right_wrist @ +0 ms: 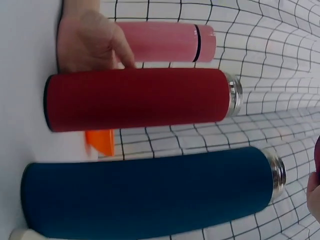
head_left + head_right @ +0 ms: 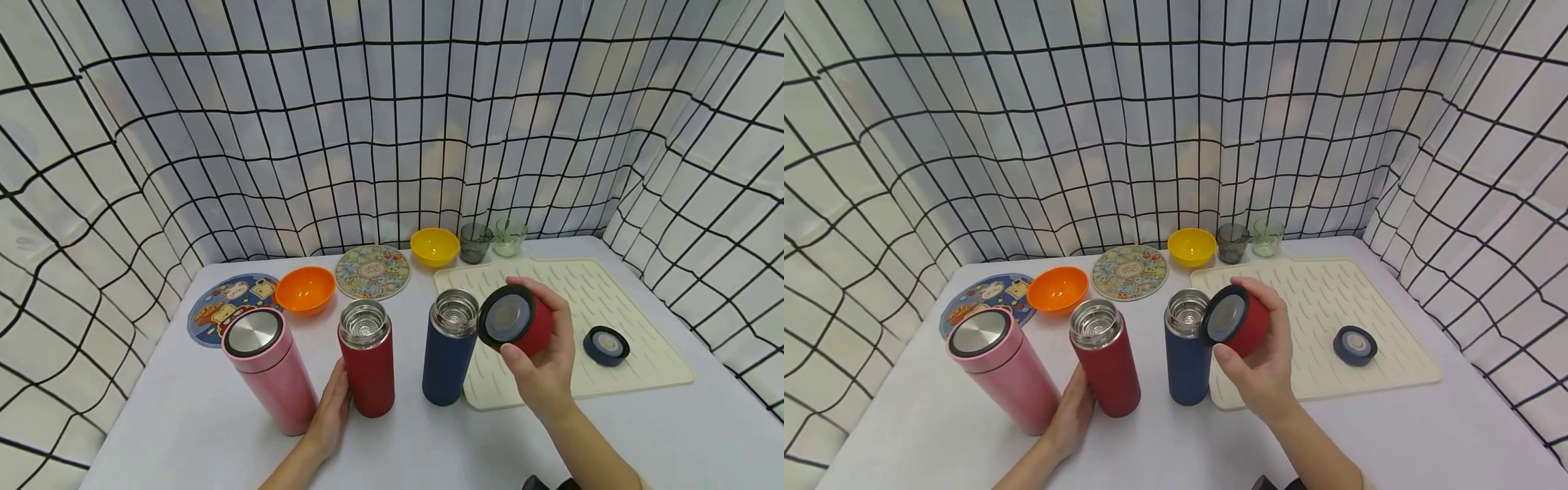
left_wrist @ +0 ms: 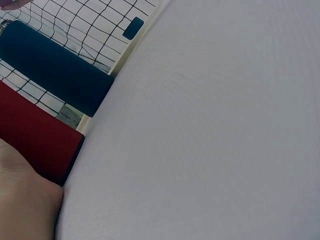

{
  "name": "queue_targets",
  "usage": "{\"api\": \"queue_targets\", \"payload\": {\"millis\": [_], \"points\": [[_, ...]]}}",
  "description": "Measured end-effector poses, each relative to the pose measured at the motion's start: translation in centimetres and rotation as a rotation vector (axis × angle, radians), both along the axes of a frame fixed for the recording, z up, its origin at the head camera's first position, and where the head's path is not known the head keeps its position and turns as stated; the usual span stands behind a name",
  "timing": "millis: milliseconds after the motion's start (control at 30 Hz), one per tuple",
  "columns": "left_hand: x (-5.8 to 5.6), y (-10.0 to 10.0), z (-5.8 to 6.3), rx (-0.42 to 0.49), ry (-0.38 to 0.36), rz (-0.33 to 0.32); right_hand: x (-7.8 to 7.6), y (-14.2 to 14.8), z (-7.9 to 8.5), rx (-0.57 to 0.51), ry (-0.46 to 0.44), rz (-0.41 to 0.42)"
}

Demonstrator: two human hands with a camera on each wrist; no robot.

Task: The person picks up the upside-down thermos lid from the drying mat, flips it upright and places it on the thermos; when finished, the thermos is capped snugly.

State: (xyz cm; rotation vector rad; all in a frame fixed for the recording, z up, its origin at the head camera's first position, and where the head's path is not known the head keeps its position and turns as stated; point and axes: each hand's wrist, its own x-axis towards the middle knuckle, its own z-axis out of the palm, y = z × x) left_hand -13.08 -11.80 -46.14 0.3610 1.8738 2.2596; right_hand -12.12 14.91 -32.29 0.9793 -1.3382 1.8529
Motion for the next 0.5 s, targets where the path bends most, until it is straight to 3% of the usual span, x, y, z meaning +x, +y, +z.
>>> {"api": "queue_targets", "payload": {"millis": [133,367,500], "points": [[0.1,-0.1,0.0,-0.013,0.007,-0.010,0.1,-1.5,0.5,0.054,0.020,-0.001],[0.3,-0.1,0.0,-0.015,0.034,-0.017,0.2,-4.2,1.1,0.133,0.046,0.165],[0.0,0.0,-0.1,-0.003,0.056,-0.022,0.0,-5.6,1.1,0.222,0.053,0.177]]}}
